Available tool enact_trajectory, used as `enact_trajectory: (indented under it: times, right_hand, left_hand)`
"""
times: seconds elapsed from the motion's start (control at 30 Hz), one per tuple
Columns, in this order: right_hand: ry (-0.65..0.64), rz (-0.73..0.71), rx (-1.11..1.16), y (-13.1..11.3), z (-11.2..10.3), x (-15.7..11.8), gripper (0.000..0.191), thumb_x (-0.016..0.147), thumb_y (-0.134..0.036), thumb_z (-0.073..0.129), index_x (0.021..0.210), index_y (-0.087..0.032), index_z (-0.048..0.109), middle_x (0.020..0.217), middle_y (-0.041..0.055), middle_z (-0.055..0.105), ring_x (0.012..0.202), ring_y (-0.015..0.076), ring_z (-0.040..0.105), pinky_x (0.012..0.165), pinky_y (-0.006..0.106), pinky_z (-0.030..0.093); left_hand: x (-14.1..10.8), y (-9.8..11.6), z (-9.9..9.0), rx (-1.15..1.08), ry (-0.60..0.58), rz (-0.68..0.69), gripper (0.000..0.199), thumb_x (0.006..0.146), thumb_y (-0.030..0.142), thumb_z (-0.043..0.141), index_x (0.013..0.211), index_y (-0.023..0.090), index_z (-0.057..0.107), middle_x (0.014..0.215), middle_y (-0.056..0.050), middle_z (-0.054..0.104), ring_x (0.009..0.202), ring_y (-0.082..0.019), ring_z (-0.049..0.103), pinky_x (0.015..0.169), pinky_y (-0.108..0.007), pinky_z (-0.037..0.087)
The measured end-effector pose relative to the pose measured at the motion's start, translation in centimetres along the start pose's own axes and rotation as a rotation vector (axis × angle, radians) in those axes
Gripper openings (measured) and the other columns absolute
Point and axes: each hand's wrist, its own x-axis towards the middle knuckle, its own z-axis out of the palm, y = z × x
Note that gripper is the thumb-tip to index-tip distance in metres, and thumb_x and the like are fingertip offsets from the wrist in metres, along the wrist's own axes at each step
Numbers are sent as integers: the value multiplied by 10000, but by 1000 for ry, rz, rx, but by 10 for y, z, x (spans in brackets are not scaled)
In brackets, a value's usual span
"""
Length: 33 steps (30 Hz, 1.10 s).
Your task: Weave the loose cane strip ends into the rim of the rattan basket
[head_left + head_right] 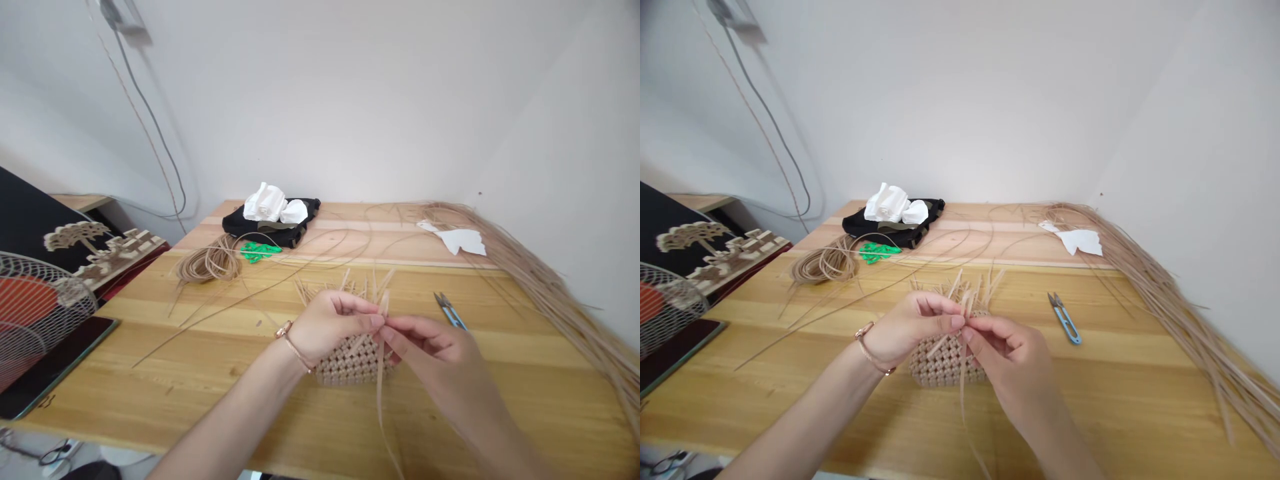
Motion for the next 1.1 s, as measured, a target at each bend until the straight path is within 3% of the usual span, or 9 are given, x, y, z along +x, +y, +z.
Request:
enact_trajectory:
  times: [0.23, 0.4, 0.53, 0.7, 0.9, 1.1]
  right_hand:
    - [-23, -3, -35, -6, -1, -3, 184, 677, -359, 687, 762, -196, 701, 632, 13, 688, 571, 142, 641, 544, 222, 545]
    - [31, -71, -123, -12, -11, 7, 317, 657, -416, 695, 856, -169, 683, 684, 49, 695, 601, 162, 651, 517, 225, 545]
    - [92, -122, -170, -27, -12, 9, 196, 683, -376, 681, 722, -185, 691, 597, 15, 655, 564, 136, 615, 534, 208, 526]
    - [113, -81, -94, -34, -10, 11, 106, 691, -289, 685, 661, -187, 690, 554, 1, 629, 527, 115, 575, 535, 207, 508]
    - [38, -94, 4, -13, -9, 27, 191, 695, -369, 676, 699, -178, 668, 583, 0, 634, 545, 102, 564, 528, 206, 472]
    - [-110, -64, -159, 4, -3, 61, 353, 755, -488, 528, 809, -156, 634, 686, 26, 629, 597, 124, 569, 545, 236, 449]
  left_hand:
    - [2, 1, 2, -13, 11, -10, 272, 447, 250, 829, 622, 115, 671, 600, -17, 653, 558, -107, 567, 598, -256, 437]
    - [3, 0, 7, 108, 14, 21, 124, 537, 155, 768, 605, 120, 671, 560, 6, 638, 508, -67, 514, 533, -206, 370]
    - [3, 1, 10, 212, 12, 55, 74, 575, 140, 737, 620, 127, 680, 592, -1, 647, 521, -73, 508, 543, -217, 365]
    - [7, 7, 10, 181, -27, 28, 185, 499, 201, 796, 621, 123, 681, 631, -16, 662, 587, -100, 543, 605, -241, 395]
    - [22, 8, -3, 178, -172, -50, 258, 480, 292, 813, 623, 114, 691, 609, -1, 643, 579, -72, 521, 618, -220, 384]
    - [40, 12, -32, 207, -94, -25, 260, 468, 272, 819, 597, 99, 675, 562, -5, 616, 543, -82, 502, 578, -233, 364]
